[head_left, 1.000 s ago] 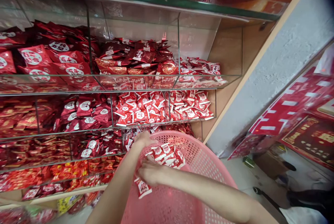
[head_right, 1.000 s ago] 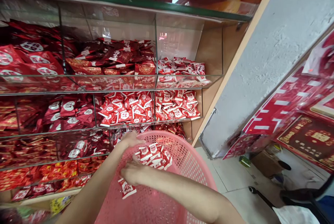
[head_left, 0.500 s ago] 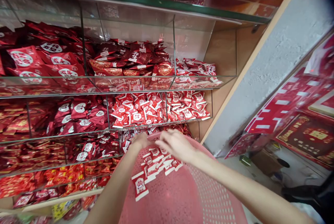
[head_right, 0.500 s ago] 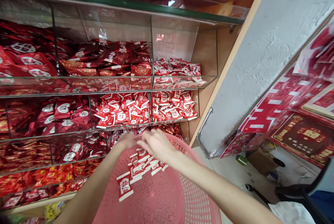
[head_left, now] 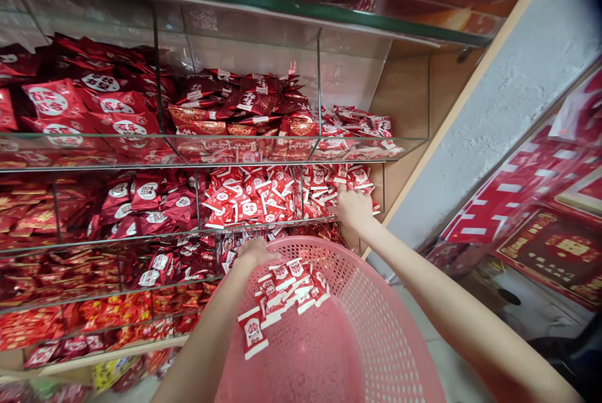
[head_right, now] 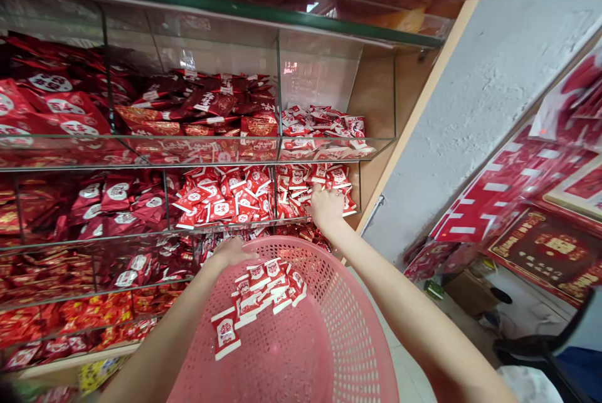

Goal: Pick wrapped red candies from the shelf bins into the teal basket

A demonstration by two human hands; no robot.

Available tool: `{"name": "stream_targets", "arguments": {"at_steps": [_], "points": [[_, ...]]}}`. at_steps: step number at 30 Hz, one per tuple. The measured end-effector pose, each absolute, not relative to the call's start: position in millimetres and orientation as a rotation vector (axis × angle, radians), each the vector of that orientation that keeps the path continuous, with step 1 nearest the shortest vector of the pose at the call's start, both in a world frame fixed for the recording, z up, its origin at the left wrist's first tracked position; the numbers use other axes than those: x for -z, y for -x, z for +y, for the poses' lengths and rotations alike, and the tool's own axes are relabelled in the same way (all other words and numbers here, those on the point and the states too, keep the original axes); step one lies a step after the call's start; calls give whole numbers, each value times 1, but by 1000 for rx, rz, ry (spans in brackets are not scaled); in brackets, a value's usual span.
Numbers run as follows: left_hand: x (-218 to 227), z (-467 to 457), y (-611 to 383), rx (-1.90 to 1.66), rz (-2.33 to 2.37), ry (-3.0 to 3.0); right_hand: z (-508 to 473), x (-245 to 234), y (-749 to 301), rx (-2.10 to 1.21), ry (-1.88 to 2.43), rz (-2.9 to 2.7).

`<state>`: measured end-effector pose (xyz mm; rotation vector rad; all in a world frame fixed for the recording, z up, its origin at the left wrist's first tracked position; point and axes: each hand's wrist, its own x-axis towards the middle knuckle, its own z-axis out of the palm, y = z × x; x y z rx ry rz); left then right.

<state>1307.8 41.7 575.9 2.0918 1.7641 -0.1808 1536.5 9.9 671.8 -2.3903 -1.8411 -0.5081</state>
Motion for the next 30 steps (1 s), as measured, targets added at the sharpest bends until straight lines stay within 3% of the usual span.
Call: {"name": "stream_targets", "arguments": {"at_steps": [13,22,25,30], "points": [[-574,42,-1308,169,1755,-2098,16,-675,-1546,303,2382,-1771],[-571,46,-1308,186,1738,-2090,-30,-712,-1535,136,2032,-1810],[-571,45,-1309,206,1734,-2083,-57,-696,-1492,4,1864,-2034],[-569,46,-1307,208,1736,-2119,-84,-627,-1410,-313,1787,-2486]]}}
